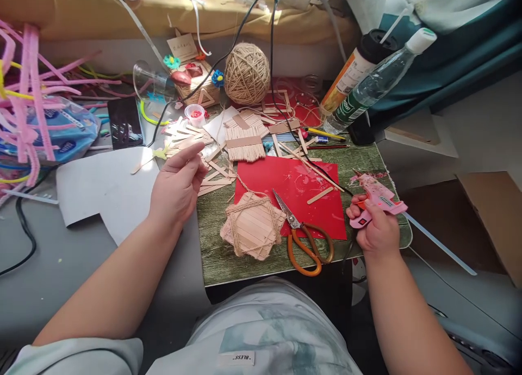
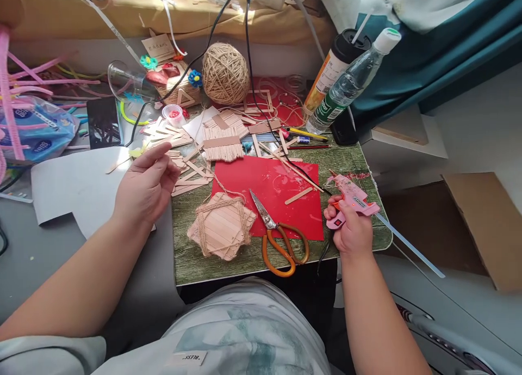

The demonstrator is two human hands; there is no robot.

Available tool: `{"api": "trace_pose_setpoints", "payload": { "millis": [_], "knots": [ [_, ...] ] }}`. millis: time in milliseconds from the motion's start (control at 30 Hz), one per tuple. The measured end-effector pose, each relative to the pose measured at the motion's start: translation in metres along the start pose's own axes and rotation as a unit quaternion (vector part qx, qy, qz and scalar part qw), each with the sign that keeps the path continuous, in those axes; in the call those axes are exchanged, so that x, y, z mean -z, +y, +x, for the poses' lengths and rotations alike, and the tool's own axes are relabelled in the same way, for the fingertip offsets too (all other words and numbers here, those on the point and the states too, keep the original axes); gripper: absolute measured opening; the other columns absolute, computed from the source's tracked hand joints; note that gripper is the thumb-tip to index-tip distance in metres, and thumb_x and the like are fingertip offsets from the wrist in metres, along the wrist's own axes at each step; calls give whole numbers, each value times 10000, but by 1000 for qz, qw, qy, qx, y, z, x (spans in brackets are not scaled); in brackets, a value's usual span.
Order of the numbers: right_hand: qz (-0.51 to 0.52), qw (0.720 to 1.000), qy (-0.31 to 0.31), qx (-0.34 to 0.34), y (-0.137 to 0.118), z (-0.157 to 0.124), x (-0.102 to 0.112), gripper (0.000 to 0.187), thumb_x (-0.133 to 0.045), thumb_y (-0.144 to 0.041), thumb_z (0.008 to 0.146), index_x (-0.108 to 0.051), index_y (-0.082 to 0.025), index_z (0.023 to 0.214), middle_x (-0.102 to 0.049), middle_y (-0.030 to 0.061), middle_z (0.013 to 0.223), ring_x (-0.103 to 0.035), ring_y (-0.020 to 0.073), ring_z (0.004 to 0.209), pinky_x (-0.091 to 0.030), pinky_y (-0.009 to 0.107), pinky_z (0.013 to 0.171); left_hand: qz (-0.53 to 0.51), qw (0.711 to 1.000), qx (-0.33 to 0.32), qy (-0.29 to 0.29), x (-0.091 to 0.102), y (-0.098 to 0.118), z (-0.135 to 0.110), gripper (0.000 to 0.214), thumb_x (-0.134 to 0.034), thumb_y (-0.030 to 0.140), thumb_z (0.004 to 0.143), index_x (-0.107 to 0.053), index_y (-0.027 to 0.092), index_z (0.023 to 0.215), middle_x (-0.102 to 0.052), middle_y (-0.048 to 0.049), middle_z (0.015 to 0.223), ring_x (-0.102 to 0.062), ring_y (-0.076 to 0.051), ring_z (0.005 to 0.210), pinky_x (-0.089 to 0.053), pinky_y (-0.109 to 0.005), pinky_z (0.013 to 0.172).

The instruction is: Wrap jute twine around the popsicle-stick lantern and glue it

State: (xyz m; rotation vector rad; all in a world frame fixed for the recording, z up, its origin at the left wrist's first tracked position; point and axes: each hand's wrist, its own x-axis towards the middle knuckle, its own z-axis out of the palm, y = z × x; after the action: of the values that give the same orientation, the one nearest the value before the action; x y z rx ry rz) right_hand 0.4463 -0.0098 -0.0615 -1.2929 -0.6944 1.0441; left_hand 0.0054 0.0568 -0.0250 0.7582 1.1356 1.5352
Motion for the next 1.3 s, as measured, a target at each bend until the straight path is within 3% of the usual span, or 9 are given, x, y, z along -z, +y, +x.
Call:
{"api": "trace_pose_setpoints", "payload": {
  "millis": [300,600,733,800,900,1000,1100,1200,1300],
  "knots": [
    [2,1000,0,5,1,-1,2,212,-854,-289,751,-739,-201,907,-641,22,848,-509,118,616,-454,279,529,11,999,25,39,2,-3,1,356,-955,249,716,-836,262,1052,-751,-9,938,-729,-127,869,-636,-309,935],
    [-16,1000,-3,15,0,-3,0,202,-842,-294,765,-735,-231,925,-632,18,879,-495,127,631,-460,304,548,12,999,50,10,3,1,2,320,-994,227,606,-759,221,822,-689,30,777,-672,-88,734,-595,-219,756],
    [-15,1000,-3,14,0,-3,1,230,-855,-310,762,-729,-227,936,-630,17,876,-499,128,627,-464,306,546,65,997,31,-9,1,4,-5,287,-992,353,653,-798,230,827,-704,13,749,-624,-101,652,-553,-240,662],
    [-12,1000,-6,17,1,-2,2,235,-857,-315,769,-729,-227,945,-635,17,874,-502,128,623,-467,301,536,117,993,5,-25,1,6,-11,236,-940,424,747,-813,227,780,-680,2,674,-597,-114,610,-521,-257,628],
    [-7,1000,-8,16,2,-1,3,253,-876,-329,770,-729,-204,934,-636,26,874,-516,121,629,-470,285,533,235,970,-40,-55,1,8,-20,397,-787,520,912,-788,215,658,-590,-10,565,-547,-134,574,-471,-286,605],
    [-4,1000,-5,14,3,1,3,277,-897,-329,761,-736,-186,935,-644,35,885,-526,111,624,-471,276,538,348,924,-65,-141,0,9,-28,291,-749,505,950,-862,243,1005,-650,-20,729,-570,-155,679,-484,-304,681],
    [-2,1000,-5,13,3,2,4,261,-891,-319,768,-744,-191,942,-659,37,889,-525,104,610,-472,272,543,382,892,-42,-236,-3,6,-32,660,-781,502,921,-618,304,1529,-705,-69,1144,-632,-198,918,-522,-335,825],
    [0,1000,-6,9,3,2,4,233,-877,-315,780,-748,-189,927,-661,37,879,-526,101,610,-469,266,547,404,871,20,-279,-8,6,-34,770,-797,553,893,-536,330,1583,-642,-97,1361,-628,-237,1058,-514,-352,860],
    [3,1000,-6,6,4,2,5,223,-867,-309,784,-750,-191,932,-655,33,877,-523,100,611,-467,265,549,423,855,71,-291,-11,9,-33,711,-810,577,872,-597,315,1497,-654,-92,1284,-622,-230,994,-497,-355,830]
  ]
}}
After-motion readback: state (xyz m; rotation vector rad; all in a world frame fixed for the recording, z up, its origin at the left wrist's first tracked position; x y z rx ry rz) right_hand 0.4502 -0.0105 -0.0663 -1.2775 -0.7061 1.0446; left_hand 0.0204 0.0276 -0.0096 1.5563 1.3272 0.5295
